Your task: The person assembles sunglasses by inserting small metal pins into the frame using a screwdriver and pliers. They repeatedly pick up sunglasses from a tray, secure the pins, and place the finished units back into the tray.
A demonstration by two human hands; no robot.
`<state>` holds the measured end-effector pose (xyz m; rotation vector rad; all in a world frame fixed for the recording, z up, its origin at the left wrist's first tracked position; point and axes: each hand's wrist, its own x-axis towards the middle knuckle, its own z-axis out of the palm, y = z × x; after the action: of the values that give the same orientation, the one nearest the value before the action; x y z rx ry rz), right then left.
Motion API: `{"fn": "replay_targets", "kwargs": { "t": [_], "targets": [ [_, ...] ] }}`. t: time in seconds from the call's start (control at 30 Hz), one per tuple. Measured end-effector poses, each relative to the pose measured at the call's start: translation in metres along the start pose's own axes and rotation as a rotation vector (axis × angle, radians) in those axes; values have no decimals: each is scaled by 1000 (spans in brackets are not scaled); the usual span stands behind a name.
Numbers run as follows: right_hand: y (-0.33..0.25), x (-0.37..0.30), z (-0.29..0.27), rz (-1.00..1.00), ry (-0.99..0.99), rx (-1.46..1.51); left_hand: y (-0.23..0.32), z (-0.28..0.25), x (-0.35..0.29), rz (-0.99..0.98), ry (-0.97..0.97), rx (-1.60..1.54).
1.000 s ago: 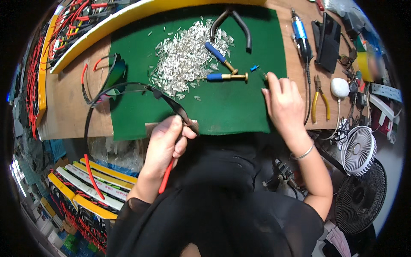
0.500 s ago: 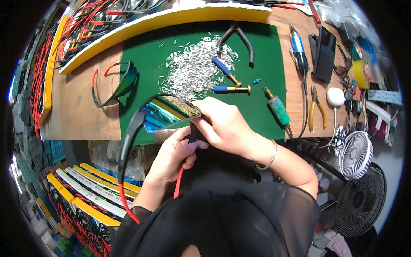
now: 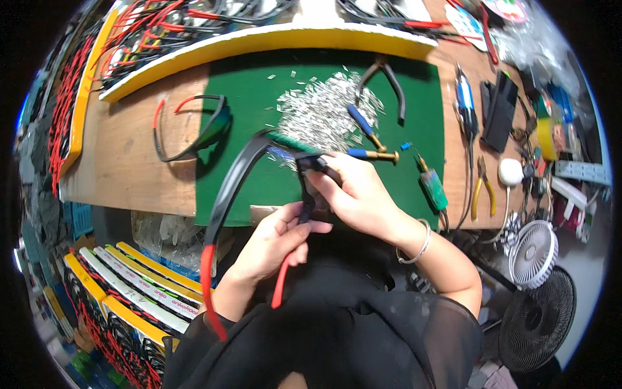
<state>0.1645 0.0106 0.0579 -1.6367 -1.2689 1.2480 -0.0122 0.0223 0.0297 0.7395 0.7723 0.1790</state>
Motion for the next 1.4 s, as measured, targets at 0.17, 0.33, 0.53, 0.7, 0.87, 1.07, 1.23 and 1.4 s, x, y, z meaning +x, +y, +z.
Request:
{"fn": "replay_targets", "kwargs": {
  "t": [0.17, 0.33, 0.53, 0.7, 0.87, 1.07, 1.23, 1.4],
  "targets": [
    [-19, 19, 12, 65, -529, -36, 19, -34, -16, 566, 258, 135],
    [-22, 66, 36, -402, -795, -265, 36, -59, -45, 571, 584, -140],
    [-33, 142, 42, -820, -113, -683, 30, -160, -98, 757, 1036, -160],
    [-29, 125, 32, -674, -33, -511, 38, -194, -109, 646, 1264, 9],
    [-45, 53, -9, -494, 208, -360, 64, -219, -93, 534, 1210, 275],
    [-22, -6, -20, -636, 419, -523, 77, -162, -56, 586, 1712, 1317],
    [-14, -12, 12, -754, 444, -467, 30, -10, -29, 581, 181, 227],
    [-7, -38, 14, -643, 189, -419, 21, 24, -3, 500, 217, -372]
  ]
}}
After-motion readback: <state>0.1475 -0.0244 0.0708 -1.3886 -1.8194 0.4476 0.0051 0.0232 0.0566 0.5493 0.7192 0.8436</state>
